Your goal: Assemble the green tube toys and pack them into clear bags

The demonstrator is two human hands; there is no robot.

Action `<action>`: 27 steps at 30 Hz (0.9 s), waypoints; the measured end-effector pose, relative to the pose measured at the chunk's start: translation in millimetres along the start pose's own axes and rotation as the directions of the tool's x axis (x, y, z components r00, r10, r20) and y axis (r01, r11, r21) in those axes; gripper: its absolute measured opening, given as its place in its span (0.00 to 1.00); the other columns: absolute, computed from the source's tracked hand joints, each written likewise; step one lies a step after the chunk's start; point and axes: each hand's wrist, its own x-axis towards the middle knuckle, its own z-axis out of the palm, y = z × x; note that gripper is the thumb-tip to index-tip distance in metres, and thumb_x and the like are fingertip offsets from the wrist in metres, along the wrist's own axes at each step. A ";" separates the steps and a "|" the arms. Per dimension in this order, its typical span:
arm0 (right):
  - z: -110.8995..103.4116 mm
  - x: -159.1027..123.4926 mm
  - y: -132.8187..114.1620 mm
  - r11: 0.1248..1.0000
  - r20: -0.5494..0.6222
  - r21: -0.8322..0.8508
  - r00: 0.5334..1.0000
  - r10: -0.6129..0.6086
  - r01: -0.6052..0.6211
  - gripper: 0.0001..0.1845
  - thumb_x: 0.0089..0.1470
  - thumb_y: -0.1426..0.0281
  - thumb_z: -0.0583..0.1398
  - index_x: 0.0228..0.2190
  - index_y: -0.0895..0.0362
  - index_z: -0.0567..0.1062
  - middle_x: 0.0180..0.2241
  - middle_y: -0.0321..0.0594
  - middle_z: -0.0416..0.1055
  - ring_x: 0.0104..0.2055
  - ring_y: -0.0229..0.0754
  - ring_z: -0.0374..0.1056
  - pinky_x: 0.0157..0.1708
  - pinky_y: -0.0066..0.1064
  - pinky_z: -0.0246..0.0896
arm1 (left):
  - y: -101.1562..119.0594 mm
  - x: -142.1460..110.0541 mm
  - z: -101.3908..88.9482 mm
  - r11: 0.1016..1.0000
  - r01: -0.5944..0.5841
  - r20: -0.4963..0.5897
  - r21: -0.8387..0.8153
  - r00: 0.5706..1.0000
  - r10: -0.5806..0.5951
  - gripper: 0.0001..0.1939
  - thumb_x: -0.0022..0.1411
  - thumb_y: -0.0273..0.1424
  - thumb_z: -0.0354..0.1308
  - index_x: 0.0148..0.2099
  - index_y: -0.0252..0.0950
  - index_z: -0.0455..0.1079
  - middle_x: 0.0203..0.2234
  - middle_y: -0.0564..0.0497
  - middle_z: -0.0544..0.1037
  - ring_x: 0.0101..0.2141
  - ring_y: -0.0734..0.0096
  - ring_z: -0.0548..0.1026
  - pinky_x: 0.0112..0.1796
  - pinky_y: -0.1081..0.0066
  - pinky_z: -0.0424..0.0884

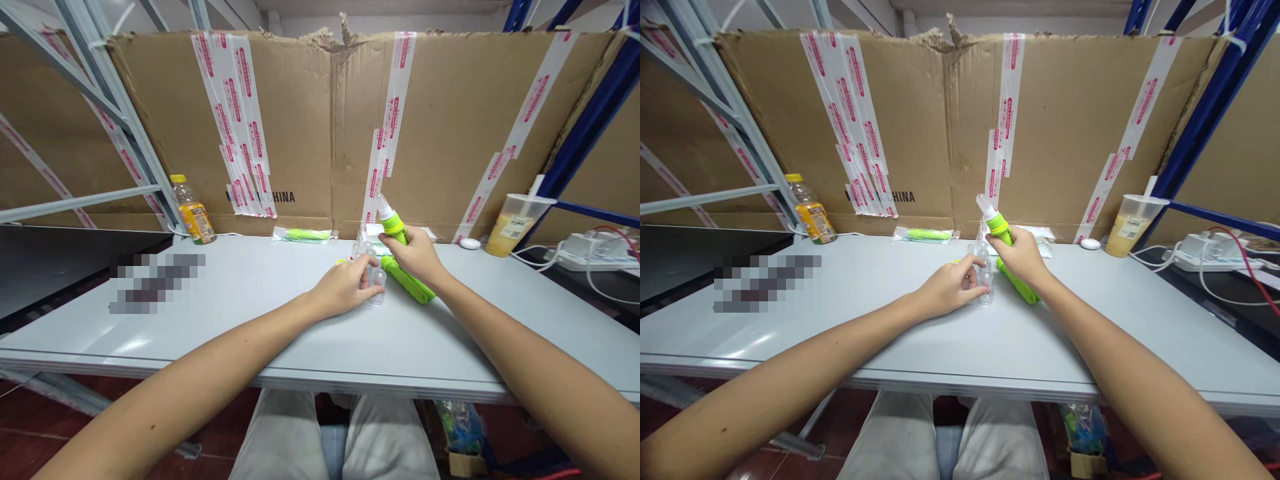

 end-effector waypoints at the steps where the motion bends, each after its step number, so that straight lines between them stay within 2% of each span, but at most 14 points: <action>1: 0.1 -0.1 -0.3 1.000 0.003 0.000 1.000 -0.002 0.002 0.19 0.52 0.56 0.60 0.20 0.55 0.61 0.19 0.30 0.55 0.24 0.35 0.50 0.27 0.30 0.46 | 0.2 0.2 0.3 1.000 0.004 -0.003 0.002 1.000 -0.004 0.19 0.61 0.39 0.63 0.50 0.39 0.63 0.25 0.58 0.73 0.25 0.72 0.71 0.31 0.70 0.64; 8: 1.0 -1.1 -0.1 1.000 0.017 0.005 1.000 -0.023 0.023 0.18 0.51 0.57 0.61 0.21 0.56 0.64 0.21 0.31 0.56 0.26 0.36 0.50 0.27 0.30 0.45 | 0.2 0.6 0.6 1.000 0.012 -0.010 0.019 1.000 -0.011 0.18 0.61 0.38 0.63 0.49 0.39 0.63 0.22 0.59 0.69 0.24 0.72 0.70 0.30 0.71 0.62; 18: 1.6 -1.5 2.5 0.998 0.046 -0.038 0.998 -0.046 0.048 0.17 0.53 0.58 0.60 0.22 0.55 0.63 0.20 0.31 0.57 0.26 0.36 0.52 0.27 0.29 0.46 | -1.5 0.3 -1.3 1.000 0.010 -0.034 -0.017 0.999 -0.011 0.19 0.61 0.43 0.63 0.47 0.39 0.61 0.22 0.61 0.66 0.22 0.74 0.67 0.28 0.72 0.60; 20: 0.2 -1.8 2.3 0.991 0.065 -0.091 0.994 -0.088 0.094 0.17 0.54 0.59 0.59 0.22 0.55 0.63 0.20 0.31 0.57 0.25 0.36 0.52 0.27 0.29 0.46 | -2.1 -0.2 -5.3 0.998 0.002 -0.095 -0.056 0.995 -0.007 0.19 0.62 0.45 0.60 0.46 0.39 0.60 0.21 0.61 0.65 0.22 0.75 0.65 0.27 0.73 0.59; 22: -1.8 -2.1 2.0 0.971 0.102 -0.173 0.983 -0.152 0.168 0.15 0.55 0.61 0.58 0.23 0.55 0.63 0.20 0.31 0.59 0.25 0.36 0.52 0.27 0.29 0.46 | -3.0 -0.1 -11.2 0.993 -0.006 -0.202 -0.119 0.979 -0.018 0.18 0.64 0.45 0.58 0.45 0.39 0.59 0.21 0.61 0.64 0.21 0.76 0.64 0.27 0.74 0.59; 25: -5.3 -2.5 1.2 0.899 0.199 -0.335 0.954 -0.226 0.283 0.09 0.53 0.66 0.57 0.25 0.54 0.63 0.21 0.33 0.62 0.24 0.37 0.53 0.27 0.30 0.45 | -4.8 1.4 -21.1 0.971 -0.026 -0.359 -0.237 0.931 -0.063 0.18 0.65 0.43 0.57 0.47 0.39 0.58 0.22 0.61 0.64 0.20 0.79 0.63 0.25 0.76 0.58; 27: -7.1 -2.8 0.2 0.839 0.268 -0.427 0.933 -0.238 0.337 0.07 0.52 0.68 0.57 0.25 0.54 0.63 0.22 0.35 0.64 0.24 0.38 0.54 0.27 0.30 0.43 | -6.0 2.7 -25.9 0.952 -0.043 -0.403 -0.302 0.911 -0.086 0.18 0.65 0.42 0.57 0.49 0.39 0.58 0.23 0.61 0.63 0.19 0.81 0.60 0.23 0.77 0.57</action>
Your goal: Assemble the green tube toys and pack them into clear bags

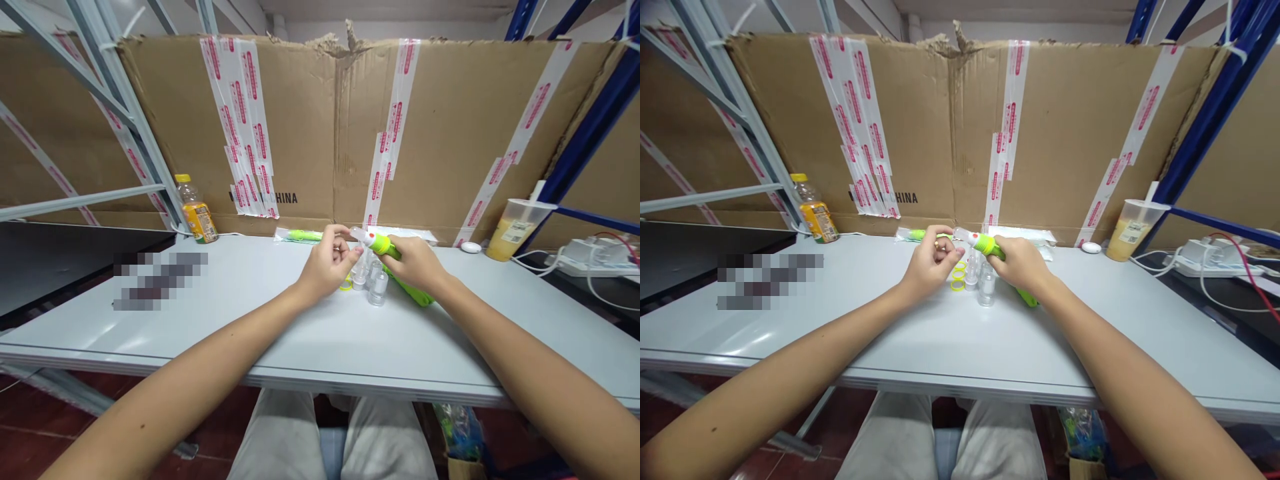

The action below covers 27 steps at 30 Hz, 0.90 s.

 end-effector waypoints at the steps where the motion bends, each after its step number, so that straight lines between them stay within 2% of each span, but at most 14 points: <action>1: -0.9 -0.2 -0.4 0.999 0.025 -0.041 1.000 -0.014 0.015 0.07 0.52 0.68 0.56 0.25 0.54 0.63 0.23 0.35 0.65 0.25 0.38 0.54 0.27 0.30 0.43 | -0.2 1.2 -1.1 1.000 0.005 -0.007 -0.025 1.000 -0.005 0.17 0.65 0.41 0.57 0.50 0.39 0.58 0.23 0.61 0.63 0.19 0.81 0.59 0.22 0.77 0.56; 5: -3.8 -0.4 -1.7 0.991 0.064 -0.130 0.998 -0.022 0.031 0.06 0.51 0.68 0.56 0.25 0.53 0.63 0.24 0.37 0.68 0.25 0.39 0.56 0.27 0.31 0.41 | -3.6 4.9 -2.1 0.997 0.031 -0.016 -0.075 0.999 -0.032 0.13 0.65 0.40 0.57 0.44 0.37 0.62 0.23 0.60 0.62 0.20 0.81 0.59 0.22 0.77 0.55; 10: -7.7 2.9 6.7 0.978 0.052 -0.207 0.997 0.052 -0.040 0.08 0.52 0.65 0.55 0.24 0.53 0.61 0.23 0.38 0.67 0.26 0.40 0.57 0.27 0.31 0.41 | -12.5 13.3 -11.3 0.984 0.063 -0.177 -0.165 0.980 -0.092 0.13 0.64 0.41 0.57 0.39 0.38 0.61 0.19 0.61 0.59 0.18 0.80 0.55 0.20 0.76 0.51; 12: -9.0 4.3 12.5 0.972 0.039 -0.226 0.996 0.081 -0.070 0.09 0.53 0.65 0.55 0.24 0.53 0.61 0.23 0.38 0.66 0.25 0.40 0.57 0.27 0.31 0.41 | -14.8 15.4 -17.4 0.988 0.062 -0.184 -0.140 0.979 -0.088 0.12 0.63 0.40 0.58 0.38 0.38 0.60 0.19 0.61 0.60 0.18 0.80 0.55 0.21 0.76 0.51; 14: -9.5 4.9 17.2 0.970 0.026 -0.224 0.994 0.103 -0.094 0.10 0.53 0.64 0.54 0.24 0.53 0.61 0.23 0.38 0.66 0.25 0.40 0.57 0.27 0.31 0.41 | -15.1 14.4 -21.5 0.997 0.062 -0.085 -0.055 0.994 -0.067 0.12 0.61 0.38 0.59 0.36 0.38 0.61 0.19 0.60 0.62 0.19 0.80 0.57 0.21 0.76 0.54; 16: -9.3 5.0 19.7 0.971 0.019 -0.215 0.994 0.109 -0.102 0.10 0.54 0.64 0.54 0.24 0.53 0.62 0.23 0.38 0.67 0.25 0.40 0.57 0.27 0.31 0.41 | -13.6 10.5 -22.1 0.997 0.035 0.087 0.073 0.995 -0.041 0.10 0.59 0.36 0.59 0.34 0.37 0.62 0.19 0.60 0.64 0.20 0.79 0.60 0.23 0.76 0.56; 19: -8.4 4.6 19.6 0.972 0.030 -0.219 0.995 0.099 -0.090 0.10 0.54 0.64 0.55 0.24 0.53 0.62 0.23 0.38 0.67 0.25 0.40 0.57 0.28 0.31 0.42 | -9.4 3.1 -18.4 0.969 -0.065 0.310 0.238 0.951 -0.013 0.08 0.57 0.34 0.59 0.33 0.37 0.63 0.19 0.59 0.64 0.21 0.78 0.63 0.26 0.75 0.58; 21: -7.9 4.6 18.2 0.970 0.037 -0.228 0.995 0.092 -0.082 0.10 0.54 0.64 0.55 0.24 0.53 0.61 0.23 0.37 0.66 0.25 0.40 0.56 0.28 0.31 0.42 | -6.5 -0.1 -15.9 0.950 -0.119 0.380 0.287 0.925 0.001 0.08 0.57 0.35 0.58 0.33 0.37 0.64 0.19 0.59 0.66 0.22 0.77 0.64 0.27 0.74 0.59; 27: -7.5 5.0 15.9 0.970 0.048 -0.224 0.994 0.103 -0.090 0.12 0.54 0.63 0.55 0.23 0.53 0.58 0.22 0.36 0.64 0.24 0.39 0.53 0.28 0.31 0.43 | -1.9 -1.7 -13.7 0.915 -0.167 0.470 0.367 0.882 -0.028 0.08 0.58 0.36 0.58 0.35 0.37 0.67 0.21 0.57 0.69 0.23 0.76 0.65 0.29 0.72 0.60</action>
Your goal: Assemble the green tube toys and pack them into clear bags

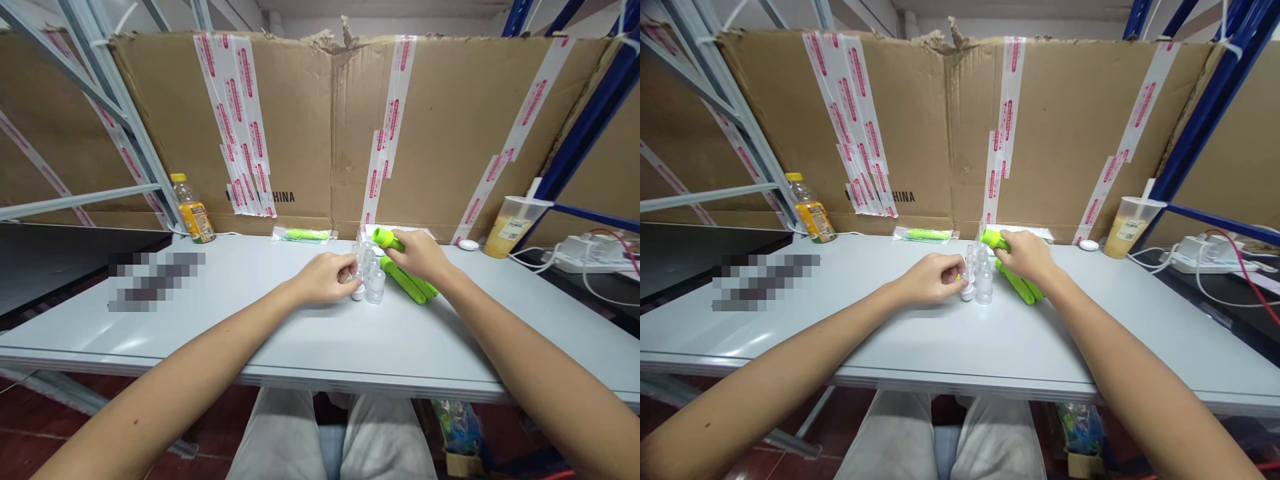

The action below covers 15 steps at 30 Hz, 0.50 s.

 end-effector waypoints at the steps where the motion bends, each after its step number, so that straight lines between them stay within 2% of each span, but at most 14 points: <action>1: -0.1 0.0 -0.2 1.000 0.002 0.004 1.000 0.001 -0.001 0.12 0.54 0.63 0.55 0.23 0.53 0.58 0.21 0.36 0.63 0.24 0.39 0.53 0.28 0.31 0.43 | 0.3 0.2 0.4 1.000 0.002 0.015 0.012 1.000 -0.002 0.08 0.59 0.36 0.57 0.35 0.37 0.67 0.21 0.57 0.70 0.23 0.75 0.66 0.29 0.72 0.60; 9: 0.3 -0.6 -1.1 1.000 0.015 0.028 1.000 -0.005 0.004 0.11 0.53 0.63 0.55 0.24 0.53 0.61 0.23 0.37 0.66 0.26 0.39 0.55 0.28 0.31 0.42 | 1.1 1.4 4.8 0.999 -0.001 0.053 0.034 0.999 0.000 0.08 0.59 0.36 0.57 0.37 0.37 0.68 0.21 0.57 0.71 0.23 0.74 0.67 0.30 0.72 0.60; 15: 1.1 -0.5 -0.4 0.999 0.006 0.036 1.000 -0.007 0.007 0.11 0.54 0.64 0.55 0.24 0.53 0.61 0.22 0.36 0.65 0.25 0.39 0.54 0.28 0.31 0.43 | 0.3 1.1 6.5 0.997 -0.020 0.047 0.074 0.999 0.016 0.10 0.61 0.38 0.57 0.38 0.37 0.68 0.23 0.56 0.73 0.24 0.73 0.68 0.30 0.71 0.60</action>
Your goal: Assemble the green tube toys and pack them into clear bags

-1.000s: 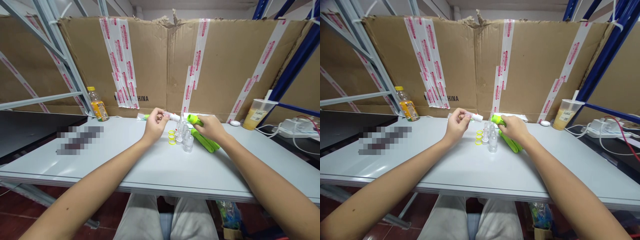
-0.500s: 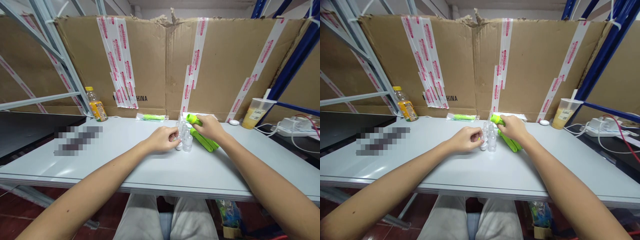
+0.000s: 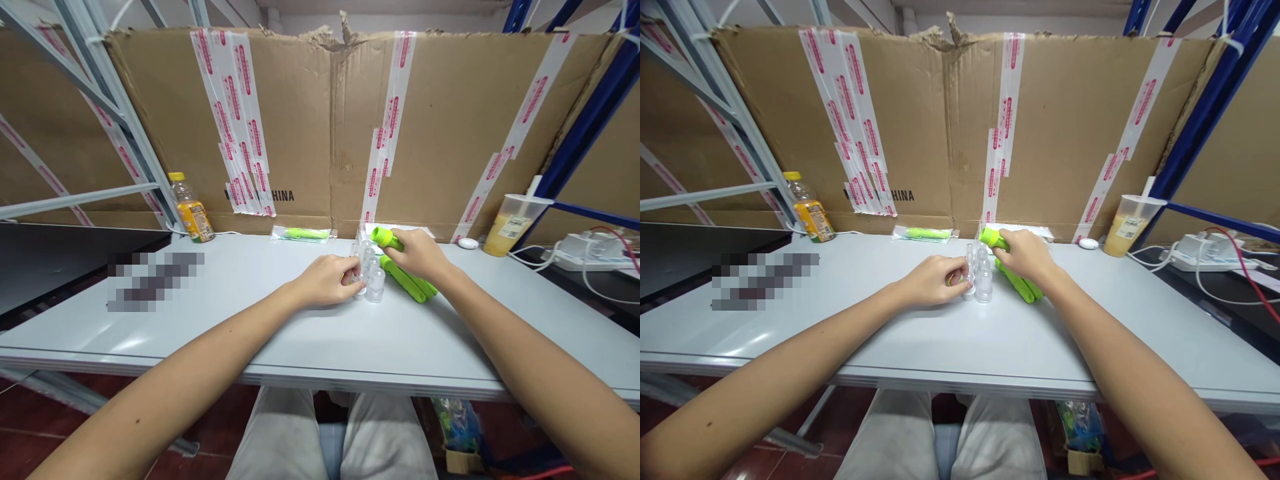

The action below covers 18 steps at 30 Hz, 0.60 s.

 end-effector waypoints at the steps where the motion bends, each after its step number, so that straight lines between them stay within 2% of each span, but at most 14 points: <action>1: -0.3 -0.1 -0.2 1.000 0.002 -0.001 1.000 -0.001 0.001 0.11 0.54 0.64 0.55 0.24 0.53 0.61 0.22 0.36 0.65 0.25 0.39 0.54 0.28 0.31 0.43 | -0.3 0.0 0.5 1.000 -0.002 -0.001 0.006 1.000 0.002 0.10 0.62 0.39 0.57 0.39 0.37 0.68 0.23 0.56 0.73 0.24 0.73 0.68 0.30 0.71 0.60; 9: -3.5 -1.3 -4.4 1.000 0.023 -0.008 1.000 0.004 -0.004 0.09 0.55 0.63 0.55 0.25 0.53 0.67 0.23 0.38 0.68 0.26 0.41 0.59 0.28 0.31 0.43 | -0.8 -1.2 -0.9 1.000 -0.004 -0.028 0.024 1.000 0.005 0.13 0.62 0.43 0.58 0.40 0.38 0.68 0.23 0.56 0.72 0.24 0.73 0.69 0.30 0.71 0.60; 15: -7.9 -1.8 -7.6 0.997 0.037 -0.081 0.999 -0.015 0.018 0.08 0.55 0.64 0.56 0.27 0.54 0.69 0.26 0.40 0.72 0.27 0.41 0.61 0.28 0.31 0.42 | -1.4 -0.7 -4.9 0.999 0.028 -0.229 -0.030 0.973 -0.034 0.18 0.64 0.46 0.55 0.48 0.37 0.65 0.26 0.56 0.71 0.24 0.75 0.66 0.29 0.72 0.59; 18: -12.9 -3.8 -14.7 0.989 0.068 -0.124 0.995 -0.075 0.083 0.09 0.56 0.64 0.56 0.32 0.55 0.71 0.30 0.42 0.75 0.29 0.43 0.64 0.28 0.32 0.41 | -2.3 1.8 -3.7 0.996 0.038 -0.314 -0.086 0.947 -0.063 0.24 0.63 0.47 0.58 0.53 0.37 0.62 0.31 0.55 0.72 0.24 0.76 0.65 0.29 0.73 0.59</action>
